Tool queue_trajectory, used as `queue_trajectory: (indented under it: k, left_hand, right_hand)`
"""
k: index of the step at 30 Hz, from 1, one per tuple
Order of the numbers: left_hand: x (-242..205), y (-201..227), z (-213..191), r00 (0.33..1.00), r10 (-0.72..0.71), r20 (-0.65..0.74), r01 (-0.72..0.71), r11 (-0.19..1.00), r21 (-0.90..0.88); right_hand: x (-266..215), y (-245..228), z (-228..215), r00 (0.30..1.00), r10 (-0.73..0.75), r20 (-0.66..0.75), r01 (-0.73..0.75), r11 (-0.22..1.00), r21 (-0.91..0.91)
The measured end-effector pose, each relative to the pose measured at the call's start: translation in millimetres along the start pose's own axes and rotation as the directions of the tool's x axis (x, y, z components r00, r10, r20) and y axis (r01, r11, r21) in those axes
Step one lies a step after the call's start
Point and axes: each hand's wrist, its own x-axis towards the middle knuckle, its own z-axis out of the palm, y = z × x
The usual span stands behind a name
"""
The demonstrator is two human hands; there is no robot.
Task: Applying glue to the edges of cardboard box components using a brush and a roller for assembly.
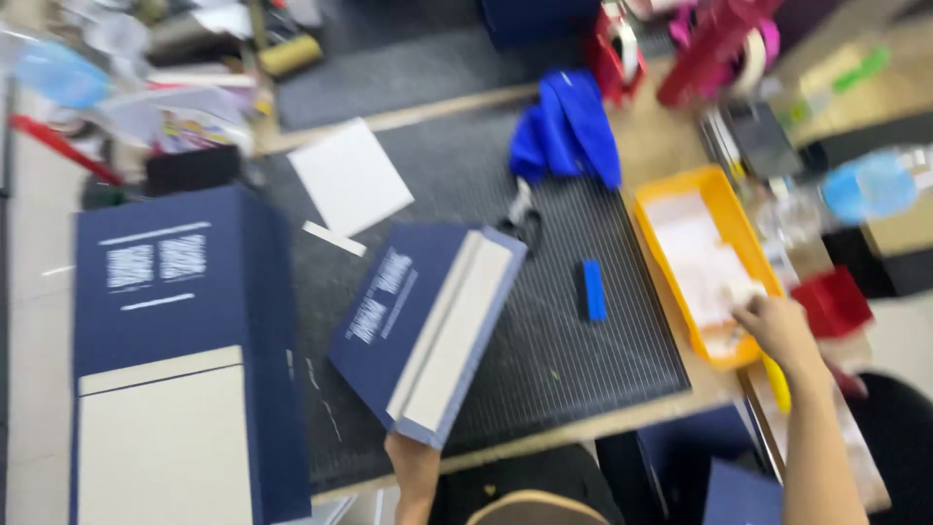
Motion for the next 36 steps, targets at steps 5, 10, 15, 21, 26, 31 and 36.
queue_trajectory:
  k: [5,10,15,21,26,31,36]
  left_hand:
    - [-7,62,-16,0.973,-0.144,0.178,0.178,0.966,-0.187]
    - [10,19,3,0.979,-0.04,0.198,0.076,0.982,-0.173]
    - [8,18,13,0.93,0.362,0.062,-0.34,0.912,-0.229]
    - [14,24,6,0.787,0.615,-0.053,-0.615,0.773,-0.157]
    - [9,39,1,0.758,0.647,-0.078,-0.651,0.743,-0.156]
    - [6,51,-3,0.749,0.656,-0.087,-0.66,0.731,-0.174]
    - [5,52,-3,0.692,0.711,-0.123,-0.722,0.678,-0.14]
  right_hand:
    - [-55,-89,-105,0.933,0.158,-0.324,0.03,0.861,0.507]
    - [-96,-203,-161,0.937,0.233,-0.259,0.222,0.173,0.96]
    - [-95,-250,-126,0.968,0.037,-0.25,0.248,-0.313,0.917]
    - [-151,-324,-140,0.932,-0.28,-0.23,0.159,-0.255,0.954]
    - [-196,-359,-181,0.942,-0.322,-0.099,0.131,0.079,0.988]
    - [-205,-367,-170,0.859,-0.457,-0.23,0.259,-0.001,0.966]
    - [-220,-377,-183,0.757,-0.565,-0.328,0.442,0.073,0.894]
